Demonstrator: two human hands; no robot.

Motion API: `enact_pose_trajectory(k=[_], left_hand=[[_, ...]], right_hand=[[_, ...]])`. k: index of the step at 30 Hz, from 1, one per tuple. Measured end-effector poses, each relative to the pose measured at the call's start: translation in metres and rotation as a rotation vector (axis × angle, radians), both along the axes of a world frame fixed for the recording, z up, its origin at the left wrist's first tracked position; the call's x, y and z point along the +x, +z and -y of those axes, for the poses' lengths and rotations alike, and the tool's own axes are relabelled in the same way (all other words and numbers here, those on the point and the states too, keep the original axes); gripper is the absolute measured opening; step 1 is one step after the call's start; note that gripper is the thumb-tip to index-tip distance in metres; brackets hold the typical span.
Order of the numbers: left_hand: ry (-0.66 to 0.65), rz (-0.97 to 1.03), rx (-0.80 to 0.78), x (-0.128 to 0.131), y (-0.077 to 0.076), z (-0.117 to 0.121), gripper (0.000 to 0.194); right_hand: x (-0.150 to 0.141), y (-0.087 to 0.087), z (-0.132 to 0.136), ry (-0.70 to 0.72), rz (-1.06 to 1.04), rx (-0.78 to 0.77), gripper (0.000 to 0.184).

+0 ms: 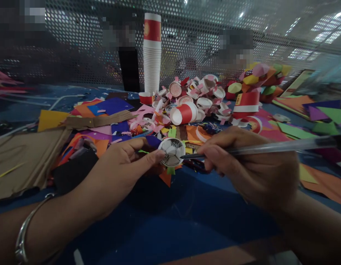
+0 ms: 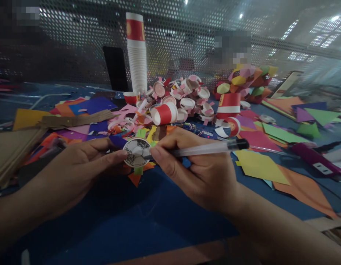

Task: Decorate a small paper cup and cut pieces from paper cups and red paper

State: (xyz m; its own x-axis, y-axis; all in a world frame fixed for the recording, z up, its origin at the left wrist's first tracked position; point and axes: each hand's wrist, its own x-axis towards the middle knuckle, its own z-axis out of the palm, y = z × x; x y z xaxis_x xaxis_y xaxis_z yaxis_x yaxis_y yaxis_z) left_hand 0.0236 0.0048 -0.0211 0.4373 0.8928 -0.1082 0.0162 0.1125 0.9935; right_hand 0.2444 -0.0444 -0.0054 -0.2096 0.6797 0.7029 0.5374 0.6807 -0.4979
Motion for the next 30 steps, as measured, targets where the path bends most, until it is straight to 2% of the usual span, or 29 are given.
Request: enact_pose_trajectory(k=[22,30], left_hand=[[-0.054,-0.031,-0.058,-0.0019,-0.0019,-0.0018,0.019],[-0.067,0.031,-0.081,-0.0020,-0.0009,-0.0002,0.006]], right_hand=[[0.0027,-0.0035,-0.0006,0.037,0.132,-0.007,0.014],[0.0026,-0.0040,-0.0007,0.037,0.159,-0.002,0.012]])
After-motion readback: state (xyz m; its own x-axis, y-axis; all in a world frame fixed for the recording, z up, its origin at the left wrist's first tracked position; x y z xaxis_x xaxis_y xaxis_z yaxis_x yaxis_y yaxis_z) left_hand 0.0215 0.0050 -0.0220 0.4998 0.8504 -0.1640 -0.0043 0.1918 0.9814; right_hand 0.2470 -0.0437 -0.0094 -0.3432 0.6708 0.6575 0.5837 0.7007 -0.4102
